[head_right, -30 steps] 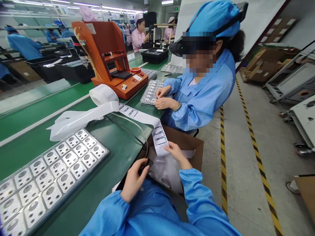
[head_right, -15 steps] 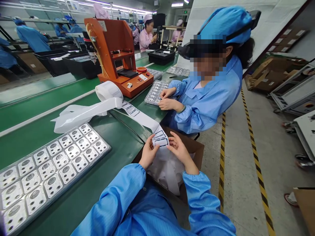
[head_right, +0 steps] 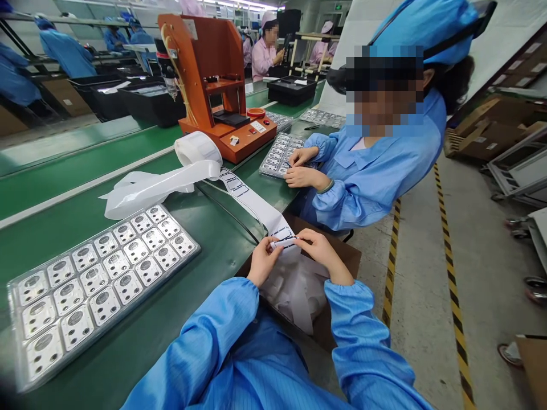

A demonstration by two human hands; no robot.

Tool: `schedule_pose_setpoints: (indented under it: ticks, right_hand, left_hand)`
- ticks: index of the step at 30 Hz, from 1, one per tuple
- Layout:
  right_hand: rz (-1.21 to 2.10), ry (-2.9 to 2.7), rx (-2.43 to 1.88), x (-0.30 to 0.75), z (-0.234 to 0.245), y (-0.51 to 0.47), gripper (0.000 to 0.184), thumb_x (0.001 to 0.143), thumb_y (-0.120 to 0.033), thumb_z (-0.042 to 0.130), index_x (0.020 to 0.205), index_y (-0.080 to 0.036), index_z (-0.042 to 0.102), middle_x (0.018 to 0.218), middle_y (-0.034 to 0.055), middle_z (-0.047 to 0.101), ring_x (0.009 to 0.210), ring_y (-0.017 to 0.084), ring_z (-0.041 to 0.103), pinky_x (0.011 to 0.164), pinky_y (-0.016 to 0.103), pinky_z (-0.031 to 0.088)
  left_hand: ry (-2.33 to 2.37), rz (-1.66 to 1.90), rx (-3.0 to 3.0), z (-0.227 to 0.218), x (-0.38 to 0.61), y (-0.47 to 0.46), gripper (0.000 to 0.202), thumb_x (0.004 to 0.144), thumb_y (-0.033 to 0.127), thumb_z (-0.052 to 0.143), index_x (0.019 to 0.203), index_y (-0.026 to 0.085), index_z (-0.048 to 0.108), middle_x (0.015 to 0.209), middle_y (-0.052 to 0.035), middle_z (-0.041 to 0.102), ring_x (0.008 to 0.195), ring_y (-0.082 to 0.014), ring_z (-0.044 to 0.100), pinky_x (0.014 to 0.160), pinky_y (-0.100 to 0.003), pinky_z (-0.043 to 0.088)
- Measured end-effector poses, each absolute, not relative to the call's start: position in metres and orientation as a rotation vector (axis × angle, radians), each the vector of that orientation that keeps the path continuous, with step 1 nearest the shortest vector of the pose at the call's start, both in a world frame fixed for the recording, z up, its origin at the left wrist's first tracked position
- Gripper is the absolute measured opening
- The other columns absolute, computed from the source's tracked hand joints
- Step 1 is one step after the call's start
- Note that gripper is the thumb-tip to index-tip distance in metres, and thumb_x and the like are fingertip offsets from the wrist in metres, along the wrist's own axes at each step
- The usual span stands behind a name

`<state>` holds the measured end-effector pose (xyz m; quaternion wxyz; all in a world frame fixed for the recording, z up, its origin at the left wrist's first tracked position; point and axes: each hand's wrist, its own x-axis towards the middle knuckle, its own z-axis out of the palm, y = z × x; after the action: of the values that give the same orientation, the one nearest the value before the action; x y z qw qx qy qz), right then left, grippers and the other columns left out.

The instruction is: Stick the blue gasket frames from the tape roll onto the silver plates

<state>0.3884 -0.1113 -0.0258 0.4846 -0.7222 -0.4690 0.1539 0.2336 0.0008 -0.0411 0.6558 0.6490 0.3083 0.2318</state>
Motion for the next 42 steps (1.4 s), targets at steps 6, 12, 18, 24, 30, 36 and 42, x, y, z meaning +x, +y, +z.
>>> schedule_pose_setpoints:
  ticks: [6, 12, 18, 24, 30, 36, 42]
  right_hand:
    - [0.156, -1.071, -1.782, 0.382, -0.031, -0.118, 0.042, 0.087, -0.058, 0.06, 0.109, -0.024, 0.072, 0.108, 0.0096, 0.062, 0.089, 0.021, 0.062, 0.078, 0.036, 0.056]
    - [0.017, -1.099, -1.824, 0.377, -0.019, -0.12, 0.03, 0.089, -0.045, 0.062, 0.108, -0.024, 0.072, 0.111, 0.0097, 0.063, 0.096, 0.023, 0.063, 0.084, 0.039, 0.055]
    - [-0.195, -1.581, -2.044, 0.373, 0.011, -0.113, 0.027, 0.097, -0.03, 0.049, 0.111, -0.021, 0.071, 0.109, 0.0099, 0.069, 0.097, 0.024, 0.064, 0.086, 0.039, 0.049]
    - [-0.445, -1.931, -2.281, 0.363, 0.035, -0.112, 0.022, 0.097, -0.025, 0.051, 0.092, -0.018, 0.072, 0.087, 0.0067, 0.071, 0.079, 0.02, 0.061, 0.072, 0.034, 0.037]
    - [-0.57, -2.033, -2.308, 0.353, 0.044, -0.118, 0.024, 0.096, -0.019, 0.051, 0.082, -0.018, 0.07, 0.075, 0.005, 0.068, 0.068, 0.018, 0.056, 0.067, 0.033, 0.031]
    - [-0.641, -2.057, -2.253, 0.337, 0.057, -0.137, 0.025, 0.096, -0.015, 0.051, 0.08, -0.018, 0.07, 0.074, 0.0048, 0.068, 0.066, 0.017, 0.057, 0.069, 0.033, 0.036]
    - [-0.697, -1.946, -2.038, 0.313, 0.072, -0.16, 0.022, 0.098, -0.022, 0.05, 0.096, -0.02, 0.072, 0.091, 0.0054, 0.074, 0.078, 0.019, 0.065, 0.078, 0.034, 0.047]
  left_hand:
    - [0.68, 0.511, 1.428, -0.043, 0.235, 0.0, 0.013, 0.084, 0.02, 0.065, 0.096, 0.015, 0.065, 0.073, 0.0021, 0.062, 0.063, -0.0094, 0.053, 0.061, -0.02, 0.041]
    - [0.662, 0.536, 1.445, -0.046, 0.234, 0.001, 0.014, 0.084, 0.023, 0.065, 0.095, 0.015, 0.066, 0.07, 0.0031, 0.058, 0.063, -0.0096, 0.05, 0.061, -0.02, 0.039]
    - [0.651, 0.549, 1.499, -0.049, 0.233, 0.001, 0.016, 0.084, 0.023, 0.066, 0.098, 0.015, 0.066, 0.067, 0.0043, 0.053, 0.064, -0.0102, 0.047, 0.063, -0.021, 0.039]
    - [0.656, 0.547, 1.534, -0.051, 0.232, 0.002, 0.019, 0.085, 0.024, 0.066, 0.101, 0.015, 0.067, 0.073, 0.002, 0.057, 0.068, -0.0114, 0.05, 0.065, -0.023, 0.041]
    - [0.615, 0.487, 1.534, -0.048, 0.23, 0.001, 0.044, 0.08, 0.025, 0.072, 0.122, 0.016, 0.061, 0.091, -0.0035, 0.069, 0.079, -0.0155, 0.062, 0.076, -0.027, 0.051]
    - [0.566, 0.313, 1.77, -0.046, 0.224, 0.001, 0.091, 0.071, 0.024, 0.08, 0.149, 0.011, 0.035, 0.121, -0.0178, 0.066, 0.1, -0.0278, 0.068, 0.092, -0.042, 0.053]
    - [0.51, 0.221, 2.139, -0.045, 0.212, -0.008, 0.086, 0.072, 0.024, 0.08, 0.147, 0.012, 0.04, 0.128, -0.0227, 0.061, 0.115, -0.0356, 0.063, 0.097, -0.045, 0.052]
